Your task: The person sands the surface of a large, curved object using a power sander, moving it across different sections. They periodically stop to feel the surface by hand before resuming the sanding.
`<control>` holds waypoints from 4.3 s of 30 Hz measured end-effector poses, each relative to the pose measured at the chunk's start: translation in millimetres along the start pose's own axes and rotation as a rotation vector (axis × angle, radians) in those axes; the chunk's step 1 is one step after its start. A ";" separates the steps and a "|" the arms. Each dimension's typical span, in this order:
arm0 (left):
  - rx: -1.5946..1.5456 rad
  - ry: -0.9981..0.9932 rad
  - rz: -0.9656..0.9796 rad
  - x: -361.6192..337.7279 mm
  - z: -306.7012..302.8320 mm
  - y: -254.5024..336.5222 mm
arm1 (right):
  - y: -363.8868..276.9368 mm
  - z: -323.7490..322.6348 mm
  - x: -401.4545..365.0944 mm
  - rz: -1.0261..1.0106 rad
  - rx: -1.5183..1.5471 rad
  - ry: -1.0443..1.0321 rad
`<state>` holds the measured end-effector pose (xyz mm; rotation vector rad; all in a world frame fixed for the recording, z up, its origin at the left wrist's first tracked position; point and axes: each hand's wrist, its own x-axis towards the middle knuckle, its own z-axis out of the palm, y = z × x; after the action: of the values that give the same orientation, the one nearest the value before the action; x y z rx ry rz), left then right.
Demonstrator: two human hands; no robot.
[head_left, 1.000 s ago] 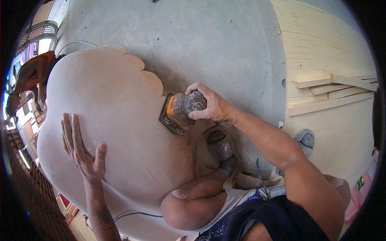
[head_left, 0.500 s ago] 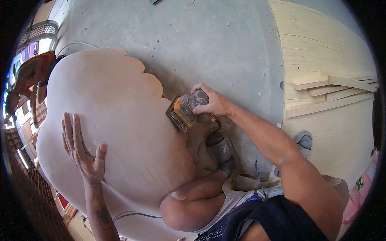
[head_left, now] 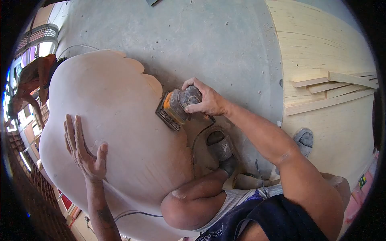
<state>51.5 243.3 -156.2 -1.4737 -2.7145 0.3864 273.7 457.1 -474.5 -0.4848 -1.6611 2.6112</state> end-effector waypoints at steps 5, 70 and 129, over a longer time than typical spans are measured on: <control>0.014 -0.005 -0.003 -0.8 1.1 -2.0 | 29.9 1.0 -29.6 0.104 0.018 0.025; -0.003 0.077 -0.022 -1.8 7.7 -4.2 | -11.8 56.2 -93.2 -0.070 -0.197 0.135; -0.023 0.085 0.030 -2.7 6.6 -0.6 | -57.2 98.1 -126.3 -0.342 -0.215 0.135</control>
<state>51.5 239.4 -162.2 -1.5020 -2.6434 0.2873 359.2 373.9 -353.7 -0.3355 -1.8043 2.1285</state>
